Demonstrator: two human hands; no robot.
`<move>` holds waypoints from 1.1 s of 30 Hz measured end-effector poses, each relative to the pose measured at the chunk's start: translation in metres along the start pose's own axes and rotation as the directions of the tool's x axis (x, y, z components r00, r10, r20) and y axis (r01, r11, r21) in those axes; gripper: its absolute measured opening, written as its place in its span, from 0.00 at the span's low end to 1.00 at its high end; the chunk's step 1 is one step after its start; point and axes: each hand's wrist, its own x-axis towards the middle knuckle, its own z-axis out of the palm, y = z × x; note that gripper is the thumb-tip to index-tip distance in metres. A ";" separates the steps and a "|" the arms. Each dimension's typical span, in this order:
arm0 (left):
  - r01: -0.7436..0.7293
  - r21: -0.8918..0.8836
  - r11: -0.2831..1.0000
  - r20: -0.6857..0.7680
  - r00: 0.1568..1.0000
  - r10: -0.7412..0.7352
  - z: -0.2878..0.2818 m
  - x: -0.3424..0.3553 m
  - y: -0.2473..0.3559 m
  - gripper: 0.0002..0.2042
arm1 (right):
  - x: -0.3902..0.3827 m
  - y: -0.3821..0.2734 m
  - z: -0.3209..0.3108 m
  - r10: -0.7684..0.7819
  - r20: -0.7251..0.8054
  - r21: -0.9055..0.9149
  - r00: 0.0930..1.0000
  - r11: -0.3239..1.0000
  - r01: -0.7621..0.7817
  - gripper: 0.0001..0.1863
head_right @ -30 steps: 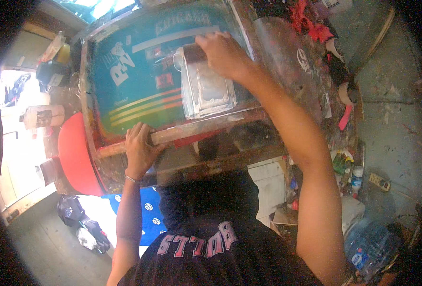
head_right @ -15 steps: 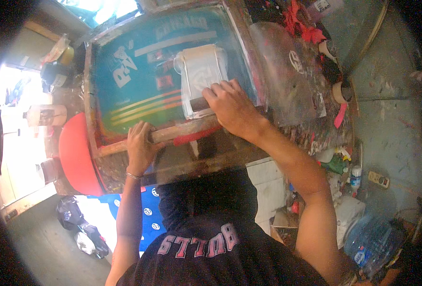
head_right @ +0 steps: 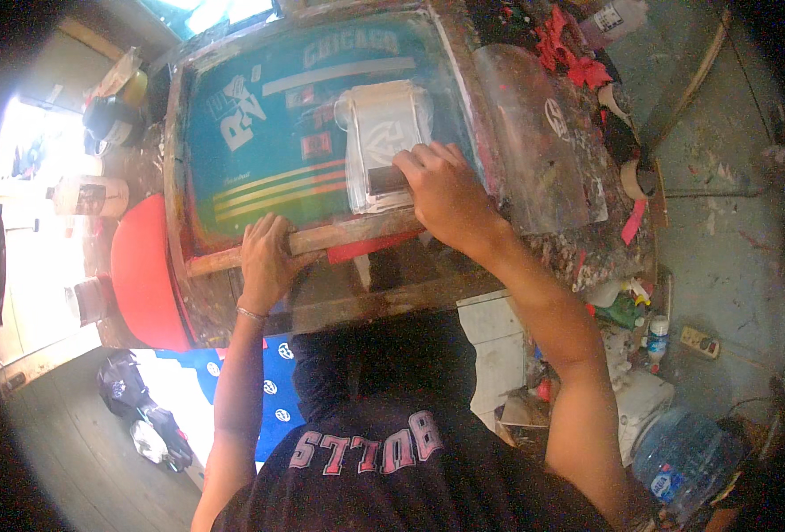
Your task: The person screen prints a white logo onto blue and red fabric pieces using a squeegee and ink. They place each piece under a screen, apply ink, pull the squeegee across, and then move the finished piece to a drying area.
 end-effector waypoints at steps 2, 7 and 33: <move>-0.011 -0.002 1.000 -0.008 1.000 0.011 0.000 0.001 -0.001 0.25 | -0.008 0.000 0.007 0.006 0.005 -0.025 1.000 1.000 -0.005 0.15; -0.046 0.007 0.999 -0.073 0.996 0.047 0.002 0.001 -0.004 0.25 | -0.025 -0.010 0.018 -0.021 0.005 -0.181 1.000 0.983 0.021 0.15; -0.116 0.153 0.981 0.107 0.989 0.100 0.017 -0.062 0.036 0.31 | 0.177 -0.033 -0.223 -0.042 -0.383 -0.156 0.923 0.988 -0.019 0.39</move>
